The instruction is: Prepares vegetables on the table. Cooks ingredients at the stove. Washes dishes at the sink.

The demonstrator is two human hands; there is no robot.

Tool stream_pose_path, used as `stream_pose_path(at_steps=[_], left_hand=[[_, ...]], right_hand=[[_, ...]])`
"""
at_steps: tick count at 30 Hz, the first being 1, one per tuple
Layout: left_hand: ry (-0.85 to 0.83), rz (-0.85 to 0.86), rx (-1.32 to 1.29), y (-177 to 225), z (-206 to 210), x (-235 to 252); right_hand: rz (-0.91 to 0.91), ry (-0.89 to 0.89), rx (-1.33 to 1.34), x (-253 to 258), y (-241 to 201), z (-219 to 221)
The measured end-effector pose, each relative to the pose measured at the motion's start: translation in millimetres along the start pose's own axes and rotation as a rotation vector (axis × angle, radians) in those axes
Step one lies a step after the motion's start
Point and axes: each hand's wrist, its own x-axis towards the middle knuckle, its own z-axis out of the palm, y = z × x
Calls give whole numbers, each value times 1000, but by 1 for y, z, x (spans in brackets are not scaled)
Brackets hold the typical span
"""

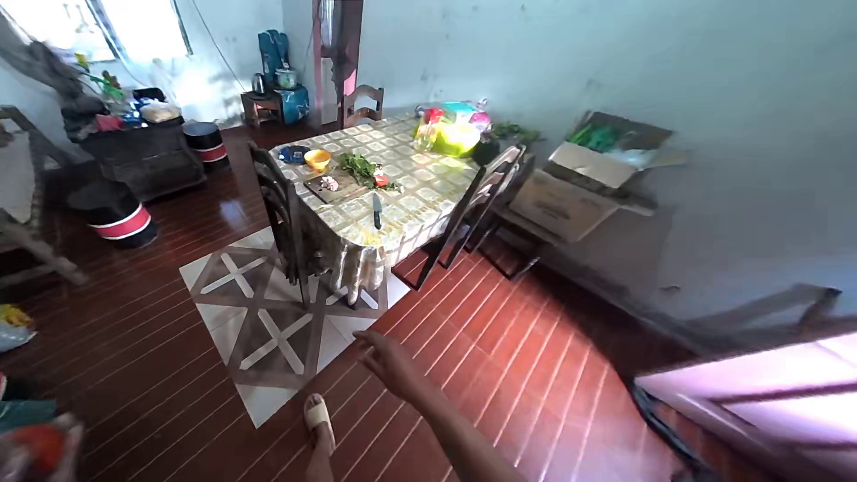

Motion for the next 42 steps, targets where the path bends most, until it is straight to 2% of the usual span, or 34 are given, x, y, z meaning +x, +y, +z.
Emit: stream_pose_path(at_steps=[2,4,8,11,16,20,23,27,29,31,34,36,39,42], left_hand=[[-83,-116,44,-45,50,69],[-67,-192,133,-95,109,124],[-70,-370,360,-177,239,213],[-107,-478,467,-237,323,275],[-167,-438,555,-336,444,370],[-132,-340,708,-414,511,448],[-132,-266,875,-453,547,497],[-129,-239,1114,-496,576,551],[-138,-206,1230,-510,580,571],[-171,-192,1343,-519,586,588],[-223,-158,1468,-529,595,605],[-238,-158,1507,-534,600,611],[-201,-193,1518,-539,601,613],[-131,-231,1470,-545,604,613]], right_hand=[[60,7,-19,44,20,-23],[139,22,-43,86,33,-52],[241,110,-75,171,44,-120],[333,153,-81,234,74,-156],[600,99,-196,362,145,-201],[664,5,-281,460,213,-226],[673,-196,-295,501,242,-237],[722,-370,-307,515,255,-267],[756,-377,-253,511,260,-283],[725,-311,-153,505,263,-301],[469,-96,-32,504,262,-313],[370,-29,59,528,256,-315],[419,-187,52,582,249,-314],[413,-363,-88,614,248,-307]])
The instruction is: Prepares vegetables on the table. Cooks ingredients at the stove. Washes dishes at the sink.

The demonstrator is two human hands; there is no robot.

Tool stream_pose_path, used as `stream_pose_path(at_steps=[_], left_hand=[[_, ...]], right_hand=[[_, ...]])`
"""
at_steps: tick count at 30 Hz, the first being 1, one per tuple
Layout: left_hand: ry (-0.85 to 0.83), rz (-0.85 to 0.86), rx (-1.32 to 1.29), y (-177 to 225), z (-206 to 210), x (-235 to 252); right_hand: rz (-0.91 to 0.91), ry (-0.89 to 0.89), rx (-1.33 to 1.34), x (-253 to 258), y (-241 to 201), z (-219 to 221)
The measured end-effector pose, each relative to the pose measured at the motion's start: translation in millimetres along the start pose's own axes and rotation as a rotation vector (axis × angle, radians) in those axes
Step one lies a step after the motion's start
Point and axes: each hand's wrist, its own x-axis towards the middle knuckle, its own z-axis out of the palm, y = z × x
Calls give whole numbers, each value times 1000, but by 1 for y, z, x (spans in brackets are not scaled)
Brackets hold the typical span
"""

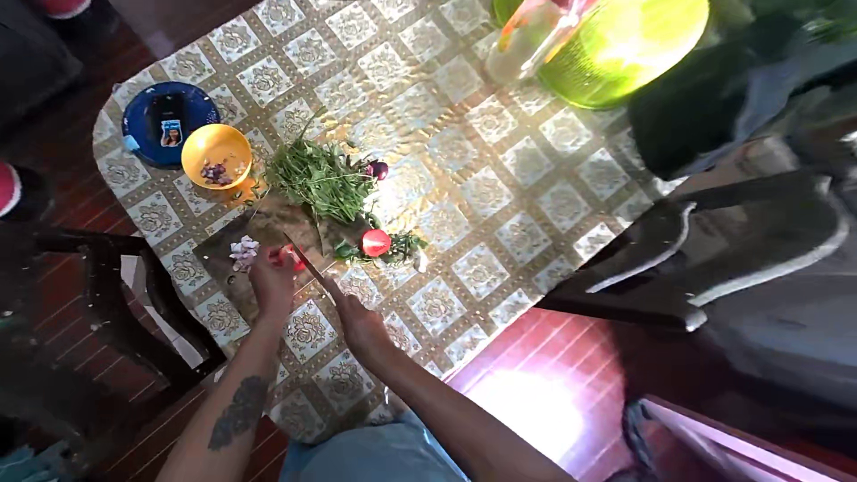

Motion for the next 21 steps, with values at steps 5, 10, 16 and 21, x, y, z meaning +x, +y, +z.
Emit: stream_pose_path(at_steps=[5,10,16,21], left_hand=[[0,-15,-65,0,5,2],[-1,-41,-68,-1,6,5],[-12,-29,-69,0,5,6],[-1,-66,-139,-3,5,5]], right_hand=[[20,-116,-141,6,-6,1],[61,-217,-183,8,-18,1],[31,-183,-164,46,-34,1],[83,-230,-110,32,-19,10]])
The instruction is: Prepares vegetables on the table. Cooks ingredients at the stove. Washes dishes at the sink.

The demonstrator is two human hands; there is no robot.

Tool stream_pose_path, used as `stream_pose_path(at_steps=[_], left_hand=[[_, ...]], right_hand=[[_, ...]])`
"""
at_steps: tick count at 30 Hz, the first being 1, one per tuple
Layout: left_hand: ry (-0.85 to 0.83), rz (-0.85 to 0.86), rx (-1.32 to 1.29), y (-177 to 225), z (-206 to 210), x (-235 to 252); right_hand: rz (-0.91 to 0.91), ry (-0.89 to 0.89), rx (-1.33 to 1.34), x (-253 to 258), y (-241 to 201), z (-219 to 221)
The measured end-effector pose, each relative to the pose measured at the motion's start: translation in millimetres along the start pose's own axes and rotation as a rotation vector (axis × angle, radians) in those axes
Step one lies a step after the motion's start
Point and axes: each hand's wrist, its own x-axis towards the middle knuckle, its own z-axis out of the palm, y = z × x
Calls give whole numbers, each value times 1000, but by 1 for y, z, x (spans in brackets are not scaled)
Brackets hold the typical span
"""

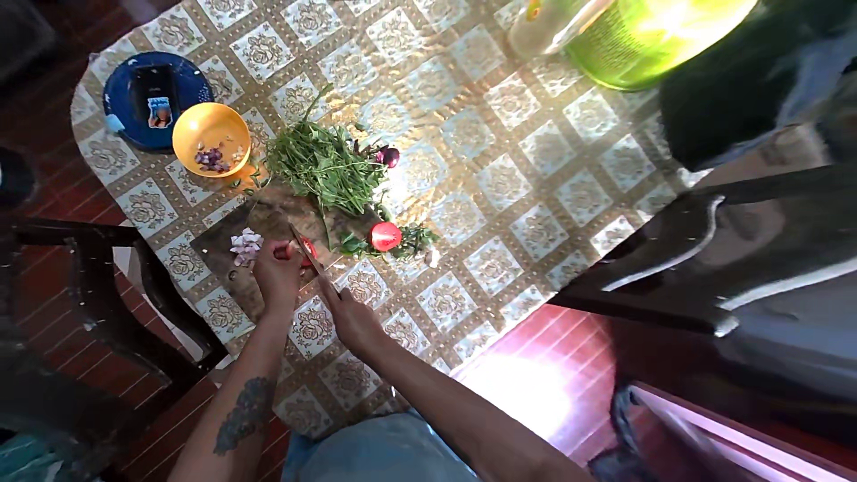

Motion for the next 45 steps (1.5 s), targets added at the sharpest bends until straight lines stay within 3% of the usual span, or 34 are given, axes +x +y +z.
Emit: stream_pose_path(at_steps=[2,6,9,15,24,28,33,38,45], left_hand=[[-5,2,-18,-1,-2,-1],[-7,26,2,-5,-2,-6],[12,15,1,-6,-1,-8],[29,7,6,-4,-2,-8],[-11,-4,18,-4,-4,-3],[-3,10,12,-8,-3,-5],[20,15,-4,-15,-3,-4],[33,16,-31,-12,-2,-5],[9,14,2,-9,-5,-6]], right_hand=[[32,-41,1,-12,8,4],[44,41,35,0,6,-16],[10,67,11,10,4,-20],[-94,183,31,-20,20,-7],[-96,49,-49,-6,9,-14],[-107,102,9,24,-1,-11],[-25,17,24,-6,24,1],[-107,162,50,-13,19,-14],[-180,175,18,-8,20,-2]])
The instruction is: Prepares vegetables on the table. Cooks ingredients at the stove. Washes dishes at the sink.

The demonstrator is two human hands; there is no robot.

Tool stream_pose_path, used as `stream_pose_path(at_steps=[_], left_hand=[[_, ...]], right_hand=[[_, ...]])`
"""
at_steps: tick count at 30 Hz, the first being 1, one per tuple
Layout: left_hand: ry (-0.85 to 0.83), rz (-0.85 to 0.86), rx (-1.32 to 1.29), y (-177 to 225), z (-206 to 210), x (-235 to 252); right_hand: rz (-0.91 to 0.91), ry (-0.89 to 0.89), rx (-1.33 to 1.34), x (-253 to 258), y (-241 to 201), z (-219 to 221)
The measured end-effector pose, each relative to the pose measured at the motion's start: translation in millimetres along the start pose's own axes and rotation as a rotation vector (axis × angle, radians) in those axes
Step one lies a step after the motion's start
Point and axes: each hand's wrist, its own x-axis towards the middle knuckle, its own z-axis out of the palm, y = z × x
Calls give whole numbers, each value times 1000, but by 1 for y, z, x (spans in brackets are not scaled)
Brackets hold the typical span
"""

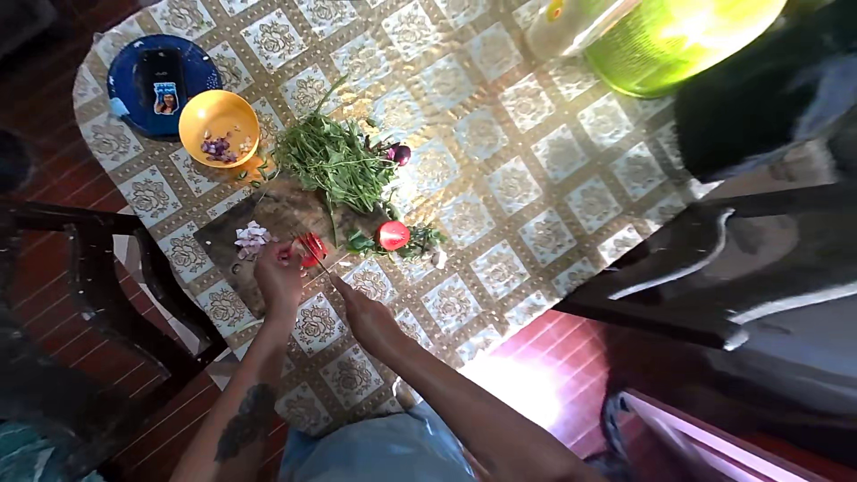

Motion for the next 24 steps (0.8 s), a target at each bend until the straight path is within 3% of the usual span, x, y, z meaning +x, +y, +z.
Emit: stream_pose_path(at_steps=[5,9,11,16,24], left_hand=[[34,58,16,-8,2,-3],[51,34,-43,-7,3,-3],[44,28,-61,-8,3,-5],[53,27,-78,-9,3,-4],[21,35,-18,-9,0,-1]], right_hand=[[36,-34,55,39,-13,5],[105,-107,17,9,3,12],[94,-60,26,3,6,7],[-18,60,48,3,-2,-1],[43,-47,13,28,-16,4]])
